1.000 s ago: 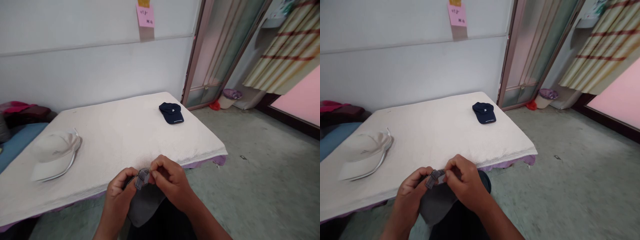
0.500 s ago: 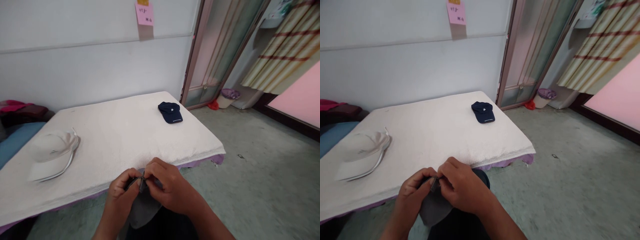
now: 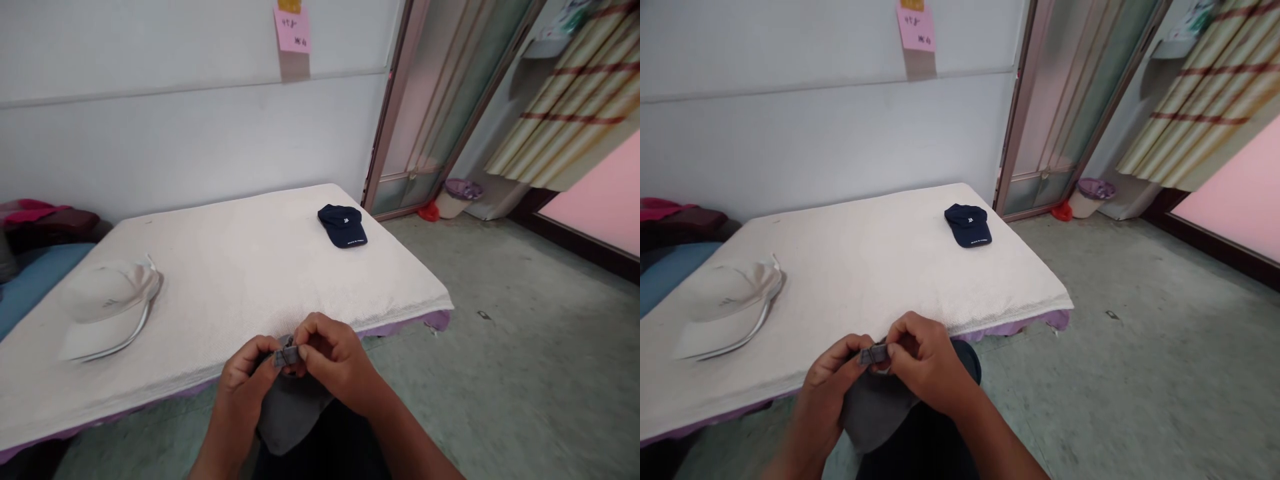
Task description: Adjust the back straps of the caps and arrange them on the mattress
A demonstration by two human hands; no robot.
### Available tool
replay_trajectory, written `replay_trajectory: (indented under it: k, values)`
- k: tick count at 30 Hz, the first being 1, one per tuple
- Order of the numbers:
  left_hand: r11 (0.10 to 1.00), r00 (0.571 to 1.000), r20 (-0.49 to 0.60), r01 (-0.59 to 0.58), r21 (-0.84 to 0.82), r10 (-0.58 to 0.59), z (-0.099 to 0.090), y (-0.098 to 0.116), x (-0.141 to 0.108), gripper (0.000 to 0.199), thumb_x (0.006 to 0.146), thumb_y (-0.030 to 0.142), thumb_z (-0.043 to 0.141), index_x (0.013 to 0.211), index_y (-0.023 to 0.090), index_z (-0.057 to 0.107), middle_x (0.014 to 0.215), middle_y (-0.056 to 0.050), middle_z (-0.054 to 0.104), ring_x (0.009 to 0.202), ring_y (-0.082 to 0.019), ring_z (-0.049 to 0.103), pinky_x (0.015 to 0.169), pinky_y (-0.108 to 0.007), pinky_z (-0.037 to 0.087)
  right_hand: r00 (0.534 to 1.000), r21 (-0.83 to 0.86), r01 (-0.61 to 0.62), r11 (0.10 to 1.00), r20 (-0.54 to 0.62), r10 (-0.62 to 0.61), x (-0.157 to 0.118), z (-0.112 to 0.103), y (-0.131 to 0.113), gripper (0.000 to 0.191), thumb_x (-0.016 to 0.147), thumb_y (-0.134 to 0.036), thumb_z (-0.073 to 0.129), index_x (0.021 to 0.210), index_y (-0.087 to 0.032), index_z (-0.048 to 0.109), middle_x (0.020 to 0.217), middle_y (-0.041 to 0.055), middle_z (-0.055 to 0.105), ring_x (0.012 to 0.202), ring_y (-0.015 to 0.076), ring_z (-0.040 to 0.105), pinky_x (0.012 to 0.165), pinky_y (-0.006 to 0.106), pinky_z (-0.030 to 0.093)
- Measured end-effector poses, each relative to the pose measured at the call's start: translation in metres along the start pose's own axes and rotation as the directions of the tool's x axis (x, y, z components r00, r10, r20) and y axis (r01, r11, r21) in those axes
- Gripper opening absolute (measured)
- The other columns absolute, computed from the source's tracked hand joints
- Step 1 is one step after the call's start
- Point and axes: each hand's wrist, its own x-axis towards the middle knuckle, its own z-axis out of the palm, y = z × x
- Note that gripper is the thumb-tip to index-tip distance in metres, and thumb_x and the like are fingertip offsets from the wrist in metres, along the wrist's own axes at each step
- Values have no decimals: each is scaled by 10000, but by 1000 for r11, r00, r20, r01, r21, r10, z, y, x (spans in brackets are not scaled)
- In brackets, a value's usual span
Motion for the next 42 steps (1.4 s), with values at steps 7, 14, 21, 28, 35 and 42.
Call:
replay_trajectory:
  k: [7, 14, 21, 28, 35, 42]
  values:
    - [995, 997, -47, -55, 83, 59, -12, -8, 3, 46, 736, 236, 638, 761, 202, 620, 685, 29, 563, 631, -100, 466, 577, -190, 373, 960, -528, 275, 803, 105, -259, -7, 1, -15, 272, 789, -58, 446, 1017, -175, 538, 874, 45, 561, 814, 142, 525, 705, 269, 410]
    - [965, 994, -13, -100, 244, 106, -6, 0, 1, 64, 763, 247, 601, 717, 202, 601, 672, 34, 541, 655, -106, 452, 611, -194, 370, 931, -612, 314, 726, 48, -362, -5, 4, 0, 182, 827, -88, 418, 965, -154, 516, 821, 46, 550, 728, 128, 503, 651, 250, 394]
    - [946, 995, -15, -93, 311, 102, -7, 2, 2, 71, 759, 252, 589, 710, 201, 594, 664, 32, 532, 644, -114, 446, 589, -201, 363, 957, -597, 283, 751, 118, -266, -2, 0, -13, 169, 776, -43, 430, 865, -167, 502, 796, 19, 523, 716, 114, 480, 613, 233, 359]
    - [943, 997, -13, -73, 325, 82, -7, 7, -1, 64, 737, 242, 605, 696, 194, 614, 640, 18, 550, 616, -126, 458, 561, -210, 355, 998, -381, 56, 923, 40, -44, 1, -2, -13, 82, 718, -107, 545, 723, -183, 513, 658, -19, 544, 595, 99, 495, 527, 216, 362]
    - [999, 998, 49, -35, 26, 34, -4, 1, 2, 106, 739, 240, 593, 655, 175, 584, 613, -4, 563, 602, -128, 480, 582, -227, 376, 984, 489, -174, 854, 125, 129, 10, -1, 16, 96, 705, -142, 569, 737, -161, 480, 574, -14, 603, 447, 117, 582, 379, 185, 415]
    - [978, 997, 65, 45, -205, -33, -3, 8, 2, 132, 753, 220, 580, 635, 161, 570, 627, 2, 546, 592, -111, 470, 557, -210, 371, 994, 369, -111, 923, 55, 97, 11, -4, 9, 112, 803, -233, 553, 895, -170, 560, 785, 17, 628, 534, 86, 583, 429, 176, 412]
